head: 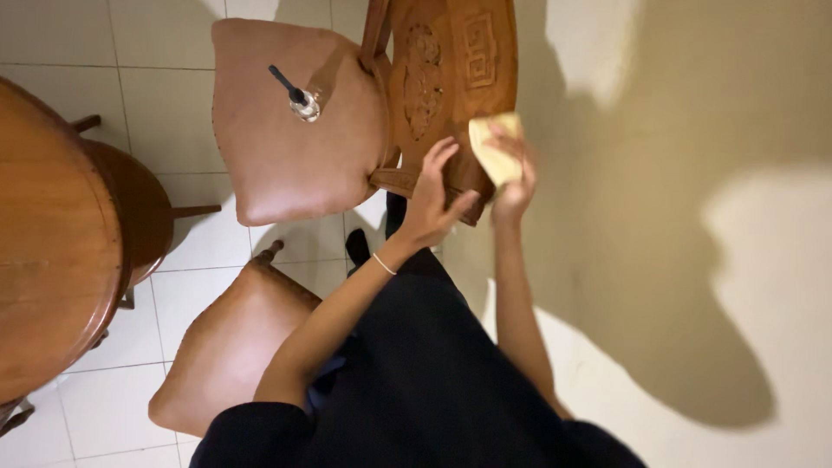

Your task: The person wipes the wooden back and frame of several dining chairs with a cloth, spraying them with a cleaning liquid from a bottle.

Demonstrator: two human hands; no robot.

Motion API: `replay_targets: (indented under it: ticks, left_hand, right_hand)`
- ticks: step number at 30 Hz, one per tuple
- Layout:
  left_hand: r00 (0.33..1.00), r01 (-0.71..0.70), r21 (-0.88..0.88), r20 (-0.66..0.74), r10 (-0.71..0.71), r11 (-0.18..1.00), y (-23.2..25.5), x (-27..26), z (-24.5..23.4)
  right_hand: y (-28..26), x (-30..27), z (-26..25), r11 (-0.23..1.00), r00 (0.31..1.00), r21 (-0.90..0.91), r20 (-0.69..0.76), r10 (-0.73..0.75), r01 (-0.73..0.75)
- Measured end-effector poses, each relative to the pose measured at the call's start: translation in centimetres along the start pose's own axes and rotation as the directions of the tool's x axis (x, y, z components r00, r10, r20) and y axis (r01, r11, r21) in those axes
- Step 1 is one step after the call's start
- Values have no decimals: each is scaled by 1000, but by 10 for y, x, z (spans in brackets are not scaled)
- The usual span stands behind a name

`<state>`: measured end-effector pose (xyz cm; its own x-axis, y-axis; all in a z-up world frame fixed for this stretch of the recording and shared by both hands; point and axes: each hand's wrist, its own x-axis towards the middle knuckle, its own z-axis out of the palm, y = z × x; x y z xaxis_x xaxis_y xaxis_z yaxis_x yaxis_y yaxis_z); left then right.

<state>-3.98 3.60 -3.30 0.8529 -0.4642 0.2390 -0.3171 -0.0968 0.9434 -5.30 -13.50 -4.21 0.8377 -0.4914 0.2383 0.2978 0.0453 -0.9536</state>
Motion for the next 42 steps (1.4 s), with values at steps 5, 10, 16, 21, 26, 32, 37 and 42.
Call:
replay_targets:
  ticks: [5,10,16,21,26,32,37,42]
  left_hand:
    - [998,54,-271,0,-56,961,-22,-13,5]
    - [999,39,-281,20,-35,959,-31,-11,6]
    - [996,2,-16,90,-1,1000,-17,-10,2]
    - [990,3,103,142,-17,995,-15,-9,1]
    - [987,9,118,160,-28,993,-11,-9,-2]
    - [980,85,-5,178,-83,996,-24,-8,0]
    - [963,243,-269,178,-200,932,-25,-2,-2]
    - [990,104,-440,131,-51,892,0,16,-29]
  right_hand:
    - [-51,-104,42,962,990,-273,-130,-61,24]
    - [-16,-97,41,912,980,-387,-186,67,-136]
    - [28,-65,3,953,953,-208,-257,163,-219]
    - [41,8,-25,907,911,-137,-173,375,-399]
    - [41,104,-4,852,908,-323,-226,352,-411]
    - [4,51,13,709,996,-701,81,-31,79]
    - [-48,-31,24,495,968,-841,253,3,218]
    - [-102,-26,18,877,957,-449,138,255,-169]
